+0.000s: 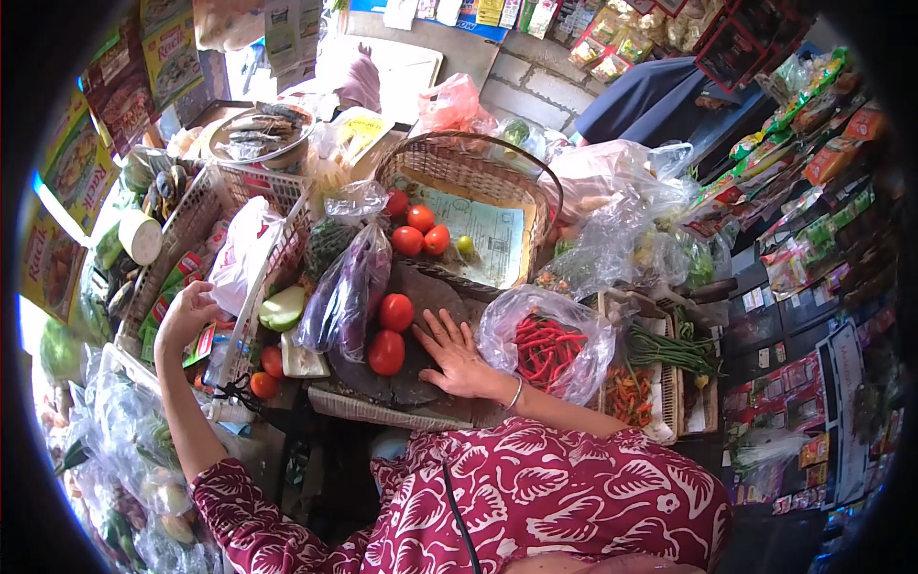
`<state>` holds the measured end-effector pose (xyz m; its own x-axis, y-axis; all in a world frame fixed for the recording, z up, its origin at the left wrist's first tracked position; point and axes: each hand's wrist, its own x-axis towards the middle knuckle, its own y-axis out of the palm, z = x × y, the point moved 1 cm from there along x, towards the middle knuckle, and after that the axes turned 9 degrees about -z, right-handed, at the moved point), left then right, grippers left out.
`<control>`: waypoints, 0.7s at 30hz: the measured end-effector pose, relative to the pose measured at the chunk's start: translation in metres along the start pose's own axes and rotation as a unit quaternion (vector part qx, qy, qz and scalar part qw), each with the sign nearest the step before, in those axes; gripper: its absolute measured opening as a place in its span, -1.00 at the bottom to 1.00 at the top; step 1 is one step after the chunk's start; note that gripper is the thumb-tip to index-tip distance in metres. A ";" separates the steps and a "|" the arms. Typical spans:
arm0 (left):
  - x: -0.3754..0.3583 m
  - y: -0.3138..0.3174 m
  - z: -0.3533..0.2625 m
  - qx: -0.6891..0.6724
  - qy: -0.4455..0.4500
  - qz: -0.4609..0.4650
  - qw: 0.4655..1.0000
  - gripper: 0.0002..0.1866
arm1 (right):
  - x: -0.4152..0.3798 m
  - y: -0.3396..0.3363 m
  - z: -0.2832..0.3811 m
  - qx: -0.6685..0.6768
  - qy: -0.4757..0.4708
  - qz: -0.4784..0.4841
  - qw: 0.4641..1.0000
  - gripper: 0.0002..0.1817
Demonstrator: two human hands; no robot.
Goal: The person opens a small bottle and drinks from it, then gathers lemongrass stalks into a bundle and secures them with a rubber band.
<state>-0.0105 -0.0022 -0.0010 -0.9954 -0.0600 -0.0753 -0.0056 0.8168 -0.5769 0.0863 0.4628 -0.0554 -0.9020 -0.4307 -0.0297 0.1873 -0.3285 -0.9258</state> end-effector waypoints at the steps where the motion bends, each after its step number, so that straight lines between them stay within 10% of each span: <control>1: 0.001 0.000 0.000 -0.008 -0.008 0.001 1.000 -0.55 | 0.000 0.000 0.000 0.000 0.001 0.005 1.000 -0.17; 10: 0.003 0.004 -0.014 0.088 0.108 -0.038 0.990 -0.78 | 0.017 -0.032 -0.009 -0.027 -0.130 -0.053 0.990 -0.45; 12: 0.011 0.001 0.004 0.167 0.103 -0.024 0.980 -0.73 | 0.035 -0.078 0.022 0.302 -0.025 -0.037 0.952 -0.75; 21: -0.011 0.001 -0.029 0.153 0.025 -0.033 0.987 -0.56 | 0.191 -0.121 0.126 0.203 -0.216 -0.127 0.947 -0.83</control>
<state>-0.0024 0.0162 0.0231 -0.9973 -0.0729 0.0068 -0.0492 0.5992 -0.7991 -0.0597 0.3140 0.0990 -0.7112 -0.5696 0.4120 0.2000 -0.7258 -0.6583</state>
